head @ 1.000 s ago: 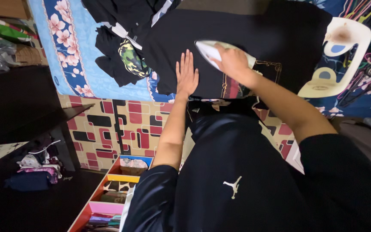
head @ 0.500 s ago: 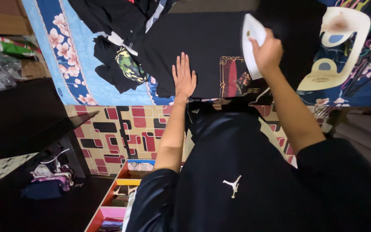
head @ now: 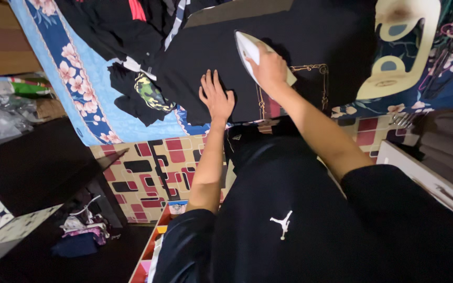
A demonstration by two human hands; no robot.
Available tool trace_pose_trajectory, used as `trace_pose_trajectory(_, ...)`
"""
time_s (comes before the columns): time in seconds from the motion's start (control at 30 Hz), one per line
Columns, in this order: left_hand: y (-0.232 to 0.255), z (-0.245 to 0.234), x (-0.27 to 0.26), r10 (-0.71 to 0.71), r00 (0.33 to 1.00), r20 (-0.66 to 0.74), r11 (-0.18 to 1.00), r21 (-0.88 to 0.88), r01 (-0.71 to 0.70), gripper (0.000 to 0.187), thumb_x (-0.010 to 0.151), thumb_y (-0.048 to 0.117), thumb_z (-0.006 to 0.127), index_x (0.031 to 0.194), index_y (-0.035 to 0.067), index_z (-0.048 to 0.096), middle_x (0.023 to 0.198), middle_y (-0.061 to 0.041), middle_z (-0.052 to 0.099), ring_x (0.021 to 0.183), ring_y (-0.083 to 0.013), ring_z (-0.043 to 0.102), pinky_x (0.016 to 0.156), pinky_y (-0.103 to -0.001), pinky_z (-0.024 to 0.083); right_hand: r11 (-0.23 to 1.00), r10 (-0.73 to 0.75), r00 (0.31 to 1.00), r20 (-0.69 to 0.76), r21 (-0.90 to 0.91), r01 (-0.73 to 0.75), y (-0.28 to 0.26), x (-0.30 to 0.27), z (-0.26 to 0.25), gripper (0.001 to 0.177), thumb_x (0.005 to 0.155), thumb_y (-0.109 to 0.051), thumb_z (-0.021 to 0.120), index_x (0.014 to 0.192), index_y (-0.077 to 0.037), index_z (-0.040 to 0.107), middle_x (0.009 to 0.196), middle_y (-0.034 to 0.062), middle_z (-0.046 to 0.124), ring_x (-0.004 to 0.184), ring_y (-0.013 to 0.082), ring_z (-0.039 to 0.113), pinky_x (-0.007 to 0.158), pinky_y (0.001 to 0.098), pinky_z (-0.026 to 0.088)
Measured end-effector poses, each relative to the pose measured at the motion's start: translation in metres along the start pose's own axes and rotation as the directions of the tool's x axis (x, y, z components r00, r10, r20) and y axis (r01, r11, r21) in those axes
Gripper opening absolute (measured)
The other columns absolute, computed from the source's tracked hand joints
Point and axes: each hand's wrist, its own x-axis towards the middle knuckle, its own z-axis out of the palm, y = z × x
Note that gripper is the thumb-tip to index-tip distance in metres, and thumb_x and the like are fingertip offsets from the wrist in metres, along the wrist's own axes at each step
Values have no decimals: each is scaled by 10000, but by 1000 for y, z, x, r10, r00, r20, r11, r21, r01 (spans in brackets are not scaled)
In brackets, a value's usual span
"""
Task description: The person irons a black t-shirt on a floral-patterned ironing board, smoothing both sides of the garment. After ironing, the person places the t-shirt on a green hanger and hangs it on a nearby rack.
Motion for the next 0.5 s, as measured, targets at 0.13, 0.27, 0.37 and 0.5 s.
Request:
trace_pose_trajectory(0.13,-1,-1,0,-3,1000,10,1000,23,3,781,820,242,609,1548,61,393,1637,-148,338,1543,-340,264,1214,-553,202,998,-49,999,-20,-41,48,10,1,-2,556,923,-449,777,1327,-94,637,862,206,750,767,404,737,660,510,580)
trace_pose_trajectory(0.27,-4,-4,-3,12,1000,18,1000,23,-12,770,836,249,600,1554,61,396,1644,-152,334,1548,-342,260,1219,-544,203,996,79,996,-42,-39,-80,54,1,-18,580,908,-471,796,1313,-86,643,859,226,739,745,424,732,651,516,578)
trace_pose_trajectory(0.37,-4,-3,-1,14,1000,24,999,32,-14,766,842,258,597,1555,61,397,1643,-153,334,1548,-345,258,1218,-541,203,990,119,986,-120,-61,-127,108,-8,-43,544,937,-464,821,1265,-59,666,860,248,735,763,457,720,671,529,569)
trace_pose_trajectory(0.5,-6,-1,-1,22,1000,21,999,43,-22,765,848,268,596,1556,62,391,1644,-151,333,1551,-345,255,1223,-542,199,978,201,939,-278,5,-208,176,-11,-74,503,954,-376,880,1163,23,655,900,246,735,818,430,741,691,493,576)
